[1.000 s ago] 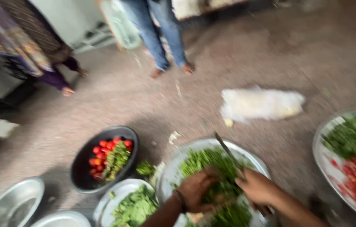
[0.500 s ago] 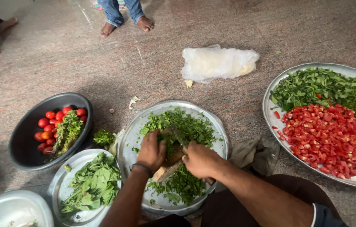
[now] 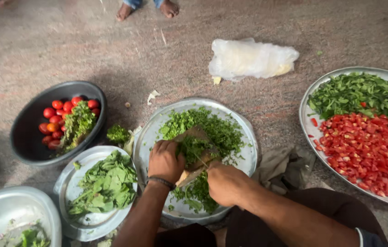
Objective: The person chops green leafy vegetables on a wooden block using a knife, occasionally picking up more leaves from a small tray and adding them to the pile on a large metal plate.
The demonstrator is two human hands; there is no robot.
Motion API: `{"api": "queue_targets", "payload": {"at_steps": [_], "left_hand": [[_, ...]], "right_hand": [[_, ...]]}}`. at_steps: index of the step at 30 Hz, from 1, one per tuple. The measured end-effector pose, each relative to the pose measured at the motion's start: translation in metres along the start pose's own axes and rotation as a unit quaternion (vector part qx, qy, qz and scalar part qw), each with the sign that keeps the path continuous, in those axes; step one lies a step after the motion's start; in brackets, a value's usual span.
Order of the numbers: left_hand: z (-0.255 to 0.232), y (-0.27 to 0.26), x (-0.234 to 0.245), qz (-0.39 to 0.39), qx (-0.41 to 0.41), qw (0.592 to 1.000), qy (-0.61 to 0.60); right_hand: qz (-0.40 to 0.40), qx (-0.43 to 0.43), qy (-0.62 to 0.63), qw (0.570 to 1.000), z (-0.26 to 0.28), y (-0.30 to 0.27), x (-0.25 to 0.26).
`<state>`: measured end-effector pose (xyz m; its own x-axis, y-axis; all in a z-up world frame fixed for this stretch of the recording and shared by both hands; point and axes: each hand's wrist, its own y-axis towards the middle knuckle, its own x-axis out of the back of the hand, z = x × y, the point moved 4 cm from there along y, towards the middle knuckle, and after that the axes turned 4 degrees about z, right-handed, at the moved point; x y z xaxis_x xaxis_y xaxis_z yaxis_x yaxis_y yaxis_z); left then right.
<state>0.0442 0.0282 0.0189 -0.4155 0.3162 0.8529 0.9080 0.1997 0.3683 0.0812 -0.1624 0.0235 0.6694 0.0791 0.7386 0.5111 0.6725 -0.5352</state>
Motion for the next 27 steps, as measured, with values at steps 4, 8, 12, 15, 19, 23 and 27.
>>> {"api": "queue_targets", "payload": {"at_steps": [4,8,12,15,19,23,27], "left_hand": [[0.012,0.004,-0.012,0.074,0.095,0.992,-0.029],[0.010,0.001,0.000,0.038,0.053,0.992,-0.110],[0.015,-0.006,-0.008,0.075,0.120,0.987,-0.076],[0.015,0.003,-0.012,0.098,0.152,0.982,-0.047],[0.021,-0.003,0.004,0.040,0.090,0.993,-0.072],[0.036,-0.007,-0.012,0.104,0.199,0.974,-0.020],[0.035,-0.011,-0.019,0.075,0.186,0.979,-0.025]], "right_hand": [[-0.019,0.007,0.005,1.000,0.020,0.023,-0.005],[-0.008,-0.003,-0.006,1.000,0.012,0.018,0.009],[0.019,0.037,-0.043,0.998,0.015,0.002,-0.015],[-0.050,0.019,-0.009,0.999,0.030,0.022,-0.003],[0.017,0.023,-0.006,1.000,0.018,0.006,0.004],[0.011,0.081,-0.029,0.996,0.015,0.014,-0.031],[-0.032,0.059,0.048,0.997,0.017,0.043,-0.030]]}}
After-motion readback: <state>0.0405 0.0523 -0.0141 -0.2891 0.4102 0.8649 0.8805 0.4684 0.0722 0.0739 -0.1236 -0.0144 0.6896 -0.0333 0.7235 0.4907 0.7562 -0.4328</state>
